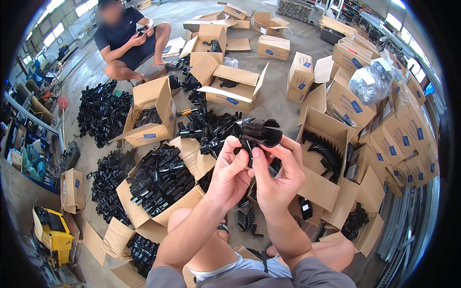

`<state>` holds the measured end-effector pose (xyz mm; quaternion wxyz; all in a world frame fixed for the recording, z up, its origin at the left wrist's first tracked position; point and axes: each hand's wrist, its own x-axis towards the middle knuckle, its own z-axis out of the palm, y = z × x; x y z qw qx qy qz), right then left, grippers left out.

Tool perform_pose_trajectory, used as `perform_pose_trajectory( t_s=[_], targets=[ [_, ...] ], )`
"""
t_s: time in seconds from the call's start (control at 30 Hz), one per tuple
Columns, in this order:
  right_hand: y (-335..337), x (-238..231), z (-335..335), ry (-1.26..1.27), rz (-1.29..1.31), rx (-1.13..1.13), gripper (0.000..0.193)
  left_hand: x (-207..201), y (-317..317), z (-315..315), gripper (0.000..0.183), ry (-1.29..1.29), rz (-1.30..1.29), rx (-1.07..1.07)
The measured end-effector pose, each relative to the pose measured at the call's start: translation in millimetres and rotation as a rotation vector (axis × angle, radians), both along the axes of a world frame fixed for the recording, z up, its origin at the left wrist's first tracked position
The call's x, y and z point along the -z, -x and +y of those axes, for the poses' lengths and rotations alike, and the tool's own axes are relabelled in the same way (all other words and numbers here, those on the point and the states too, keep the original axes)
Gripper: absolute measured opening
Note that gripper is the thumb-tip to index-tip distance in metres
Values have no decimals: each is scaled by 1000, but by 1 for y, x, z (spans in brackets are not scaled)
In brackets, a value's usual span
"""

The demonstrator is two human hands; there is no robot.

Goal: The person takes black plastic components from a box and inserts a small metal piece into each one by hand while sitting on the floor.

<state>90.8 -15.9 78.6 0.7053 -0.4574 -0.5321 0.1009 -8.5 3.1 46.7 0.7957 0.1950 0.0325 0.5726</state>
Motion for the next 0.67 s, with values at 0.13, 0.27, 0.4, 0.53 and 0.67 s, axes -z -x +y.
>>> perform_pose_trajectory(
  t_s=[0.13,0.27,0.4,0.53,0.67],
  targets=[
    [-7,9,1,28,-18,-1,30,4,0,1,23,10,67,-64],
    [-14,4,0,98,341,-163,55,-3,-2,0,23,-31,222,-199],
    [-44,-6,8,227,460,-425,50,-1,-6,1,31,-107,493,-370],
    [-78,0,7,294,441,-440,41,-5,-15,-6,34,-79,613,-326],
    [-110,10,1,550,340,-571,35,0,-4,-8,43,-91,882,-125]
  ],
)
